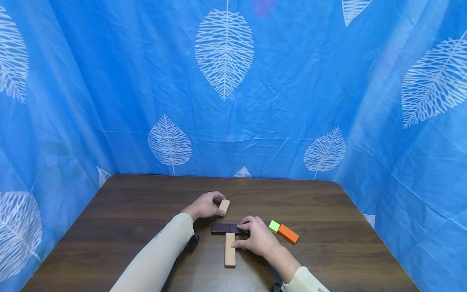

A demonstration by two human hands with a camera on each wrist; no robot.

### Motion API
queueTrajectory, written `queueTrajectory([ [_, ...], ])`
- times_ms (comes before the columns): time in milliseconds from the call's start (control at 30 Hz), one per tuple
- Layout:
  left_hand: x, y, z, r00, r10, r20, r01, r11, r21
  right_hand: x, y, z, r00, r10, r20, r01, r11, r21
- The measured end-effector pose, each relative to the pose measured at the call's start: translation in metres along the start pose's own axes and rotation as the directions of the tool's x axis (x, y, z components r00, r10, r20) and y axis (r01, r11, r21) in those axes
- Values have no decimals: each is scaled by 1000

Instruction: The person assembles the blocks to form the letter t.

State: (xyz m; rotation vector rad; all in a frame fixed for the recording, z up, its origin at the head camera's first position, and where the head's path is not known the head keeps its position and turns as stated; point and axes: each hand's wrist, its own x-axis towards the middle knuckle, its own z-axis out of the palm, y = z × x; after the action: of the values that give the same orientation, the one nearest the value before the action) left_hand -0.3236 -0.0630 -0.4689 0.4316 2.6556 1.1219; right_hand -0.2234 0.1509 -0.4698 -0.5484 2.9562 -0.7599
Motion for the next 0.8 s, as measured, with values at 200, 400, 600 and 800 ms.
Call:
queueTrajectory([
  [200,-4,5,6,997,32,-65,-35,998,-51,-1,1,-2,1000,-22,-13,22,1000,-4],
  [400,-8,6,13,996,25,-82,-32,996,-83,-1,0,-2,999,-36,-9,36,999,-1],
  [600,-11,10,15,994,11,-104,-20,996,-85,-1,-1,-3,1000,-27,-10,27,1000,4],
  [800,-16,12,17,995,-16,-97,6,994,-107,-1,-2,-2,1000,-4,2,4,1000,16],
])
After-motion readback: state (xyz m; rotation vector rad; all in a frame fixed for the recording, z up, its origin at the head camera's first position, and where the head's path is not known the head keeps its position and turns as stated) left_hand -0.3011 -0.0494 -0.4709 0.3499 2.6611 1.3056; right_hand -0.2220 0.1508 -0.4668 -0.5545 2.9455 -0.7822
